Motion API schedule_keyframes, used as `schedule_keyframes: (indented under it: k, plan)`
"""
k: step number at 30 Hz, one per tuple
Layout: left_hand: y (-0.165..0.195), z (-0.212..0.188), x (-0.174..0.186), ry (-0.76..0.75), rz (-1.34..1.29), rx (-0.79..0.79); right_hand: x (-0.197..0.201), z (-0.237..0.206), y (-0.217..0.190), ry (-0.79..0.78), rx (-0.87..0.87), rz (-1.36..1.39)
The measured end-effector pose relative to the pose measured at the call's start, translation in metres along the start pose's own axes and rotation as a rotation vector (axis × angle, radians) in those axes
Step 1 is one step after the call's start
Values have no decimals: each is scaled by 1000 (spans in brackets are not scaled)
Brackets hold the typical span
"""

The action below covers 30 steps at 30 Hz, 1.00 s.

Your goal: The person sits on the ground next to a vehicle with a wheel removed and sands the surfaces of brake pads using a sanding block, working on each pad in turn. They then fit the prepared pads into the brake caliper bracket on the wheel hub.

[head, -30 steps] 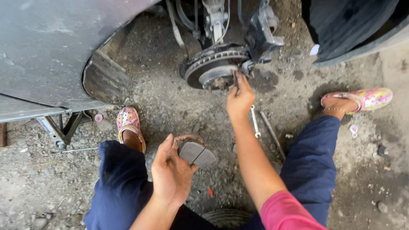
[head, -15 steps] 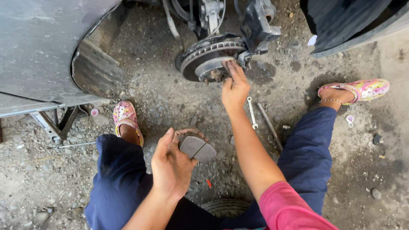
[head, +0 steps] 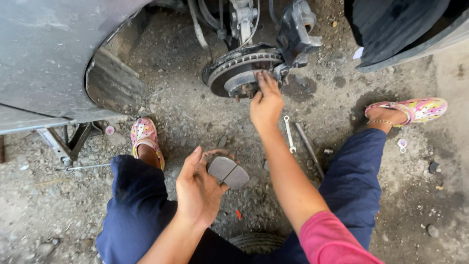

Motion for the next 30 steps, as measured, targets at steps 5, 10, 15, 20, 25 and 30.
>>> schedule_keyframes:
  k: [5,10,15,20,25,30]
  plan:
    - [2,2,2,32,-72,-31,2,4,7,6,-61,4]
    - [-4,5,3,117,-105,22,1,4,-5,-41,82,-72]
    - [-7,8,-2,64,-72,13,17,7,0,11,7,-55]
    - [-13,13,-5,79,-51,22,20,6,4,-56,-26,40]
    - [-19,21,-13,86,-45,3,20,4,-9,23,115,-71]
    - [-24,26,-18,101,-28,11,24,5,0,18,-44,80]
Point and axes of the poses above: each hand's wrist, its own z-axis towards the middle knuckle, its own x-axis out of the back of the hand, y = z × x, the point moved 6 cm from there along z, towards the middle knuckle, and after that the axes turned 6 degrees about y, right-handed, at the moved point
